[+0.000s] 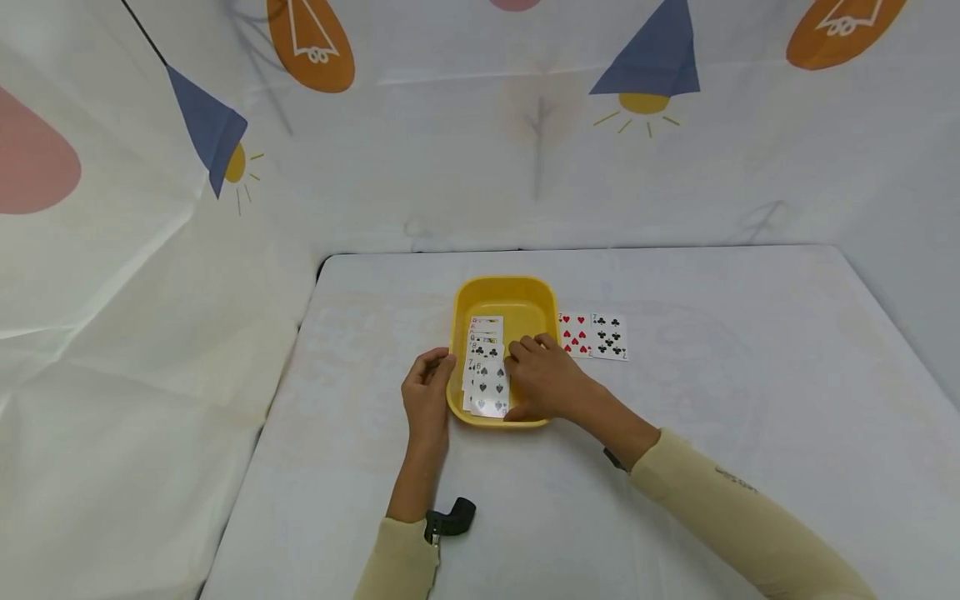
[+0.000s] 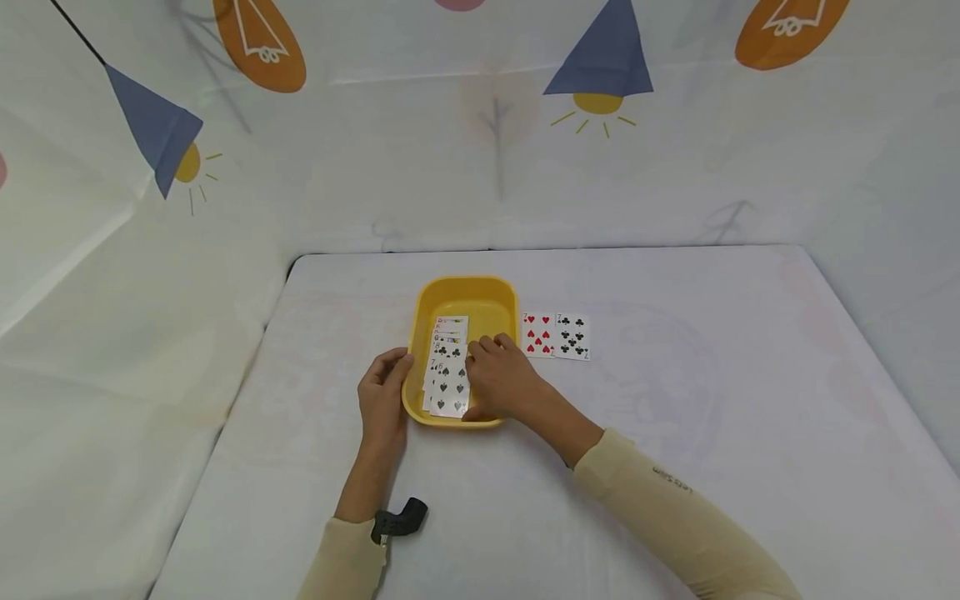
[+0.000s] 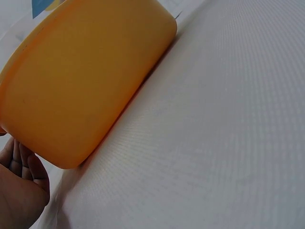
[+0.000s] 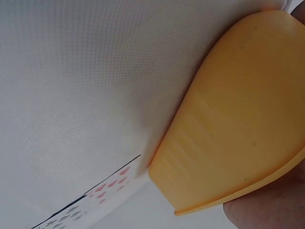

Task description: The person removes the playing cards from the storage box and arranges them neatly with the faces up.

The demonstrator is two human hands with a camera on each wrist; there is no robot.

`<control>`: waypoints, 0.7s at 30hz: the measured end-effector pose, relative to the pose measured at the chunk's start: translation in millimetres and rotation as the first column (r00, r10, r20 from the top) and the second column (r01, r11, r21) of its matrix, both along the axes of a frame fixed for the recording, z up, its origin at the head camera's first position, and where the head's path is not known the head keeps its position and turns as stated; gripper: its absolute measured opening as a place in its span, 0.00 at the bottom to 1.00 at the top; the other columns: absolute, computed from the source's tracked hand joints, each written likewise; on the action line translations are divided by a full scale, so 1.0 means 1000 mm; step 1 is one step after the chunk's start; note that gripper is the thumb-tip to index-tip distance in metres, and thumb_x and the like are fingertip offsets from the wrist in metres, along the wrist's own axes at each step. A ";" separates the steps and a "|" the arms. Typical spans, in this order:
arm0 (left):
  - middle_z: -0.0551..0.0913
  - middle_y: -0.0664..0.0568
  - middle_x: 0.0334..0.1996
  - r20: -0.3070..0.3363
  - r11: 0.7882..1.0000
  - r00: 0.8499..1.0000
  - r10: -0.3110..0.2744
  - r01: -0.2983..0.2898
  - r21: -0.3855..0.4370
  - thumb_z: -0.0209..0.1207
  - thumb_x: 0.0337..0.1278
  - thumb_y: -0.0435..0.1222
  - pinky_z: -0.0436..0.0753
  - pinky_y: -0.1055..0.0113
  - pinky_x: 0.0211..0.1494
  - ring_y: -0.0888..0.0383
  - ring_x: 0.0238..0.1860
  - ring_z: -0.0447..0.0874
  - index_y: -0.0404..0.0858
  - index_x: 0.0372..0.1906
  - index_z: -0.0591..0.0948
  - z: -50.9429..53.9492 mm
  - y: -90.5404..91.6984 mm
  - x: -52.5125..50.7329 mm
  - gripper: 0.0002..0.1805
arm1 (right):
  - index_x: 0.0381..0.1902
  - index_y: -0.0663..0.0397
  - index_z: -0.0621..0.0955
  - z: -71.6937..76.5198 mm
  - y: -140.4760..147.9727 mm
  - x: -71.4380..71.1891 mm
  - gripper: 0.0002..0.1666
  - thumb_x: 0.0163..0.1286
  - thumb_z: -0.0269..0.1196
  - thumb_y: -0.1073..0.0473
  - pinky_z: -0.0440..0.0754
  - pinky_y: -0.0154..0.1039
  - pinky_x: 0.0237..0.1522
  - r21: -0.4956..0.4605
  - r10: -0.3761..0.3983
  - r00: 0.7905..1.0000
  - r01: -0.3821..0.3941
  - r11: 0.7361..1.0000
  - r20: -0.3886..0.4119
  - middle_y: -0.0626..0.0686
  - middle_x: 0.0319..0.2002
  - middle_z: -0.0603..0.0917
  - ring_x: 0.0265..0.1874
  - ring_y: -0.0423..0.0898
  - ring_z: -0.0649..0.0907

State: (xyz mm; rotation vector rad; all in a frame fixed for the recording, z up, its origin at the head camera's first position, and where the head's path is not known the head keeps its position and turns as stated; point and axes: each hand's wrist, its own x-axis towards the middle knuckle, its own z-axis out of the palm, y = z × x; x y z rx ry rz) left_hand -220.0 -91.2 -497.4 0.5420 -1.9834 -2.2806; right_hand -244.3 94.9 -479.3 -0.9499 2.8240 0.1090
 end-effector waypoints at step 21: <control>0.81 0.47 0.48 -0.032 1.000 0.999 0.015 -0.014 0.027 0.68 0.60 0.41 0.80 0.66 0.55 0.53 0.48 0.78 0.37 0.49 0.84 -0.026 -0.004 -0.008 0.16 | 0.54 0.58 0.82 0.000 -0.001 0.000 0.54 0.50 0.62 0.17 0.68 0.50 0.62 -0.002 0.031 0.998 -0.031 1.000 -0.053 0.54 0.52 0.78 0.52 0.52 0.74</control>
